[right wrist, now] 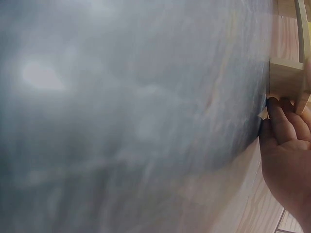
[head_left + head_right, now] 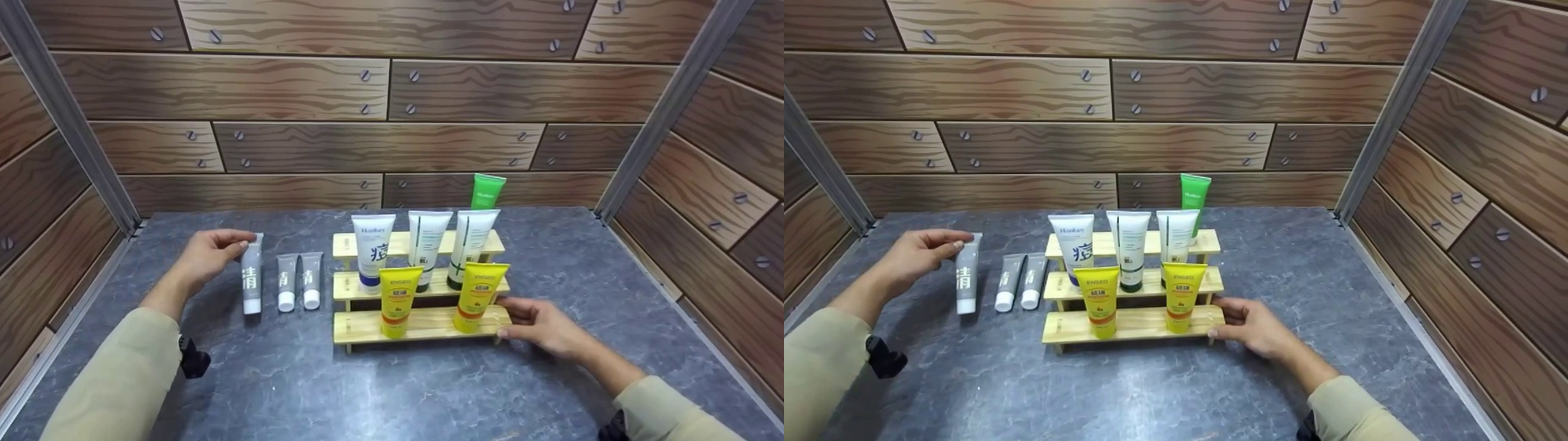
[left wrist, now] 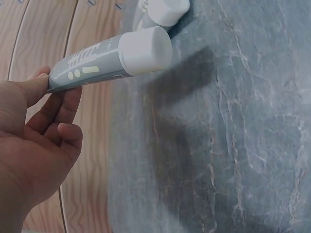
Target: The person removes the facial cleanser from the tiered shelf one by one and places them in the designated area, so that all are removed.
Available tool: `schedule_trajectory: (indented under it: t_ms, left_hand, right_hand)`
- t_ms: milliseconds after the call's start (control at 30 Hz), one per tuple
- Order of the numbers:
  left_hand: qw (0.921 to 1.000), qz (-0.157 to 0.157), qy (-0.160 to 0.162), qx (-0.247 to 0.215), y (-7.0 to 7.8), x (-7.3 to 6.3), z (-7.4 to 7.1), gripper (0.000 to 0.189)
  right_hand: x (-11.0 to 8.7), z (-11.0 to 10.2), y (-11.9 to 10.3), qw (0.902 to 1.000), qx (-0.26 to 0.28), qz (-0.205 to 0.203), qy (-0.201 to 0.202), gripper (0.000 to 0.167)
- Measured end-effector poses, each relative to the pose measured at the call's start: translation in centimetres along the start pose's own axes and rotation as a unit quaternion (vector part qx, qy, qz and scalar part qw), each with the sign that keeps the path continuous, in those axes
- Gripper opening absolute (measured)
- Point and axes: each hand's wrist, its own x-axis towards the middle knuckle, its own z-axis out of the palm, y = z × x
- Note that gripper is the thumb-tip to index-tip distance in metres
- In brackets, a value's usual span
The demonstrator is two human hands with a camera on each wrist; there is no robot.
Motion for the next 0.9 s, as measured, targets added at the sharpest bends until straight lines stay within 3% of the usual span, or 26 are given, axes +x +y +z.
schedule_trajectory:
  t_ms: [500,900]
  left_hand:
    - [0.9998,0.011,0.0,0.019,-1.6,0.3,0.4,0.036]
    - [0.9993,0.011,-0.032,0.015,-2.5,0.4,1.8,0.063]
  right_hand:
    - [-0.1,0.3,0.1,0.9998,0.005,-0.02,-0.002,0.074]
    - [-0.1,0.2,0.0,1.0,0.001,0.0,0.006,0.077]
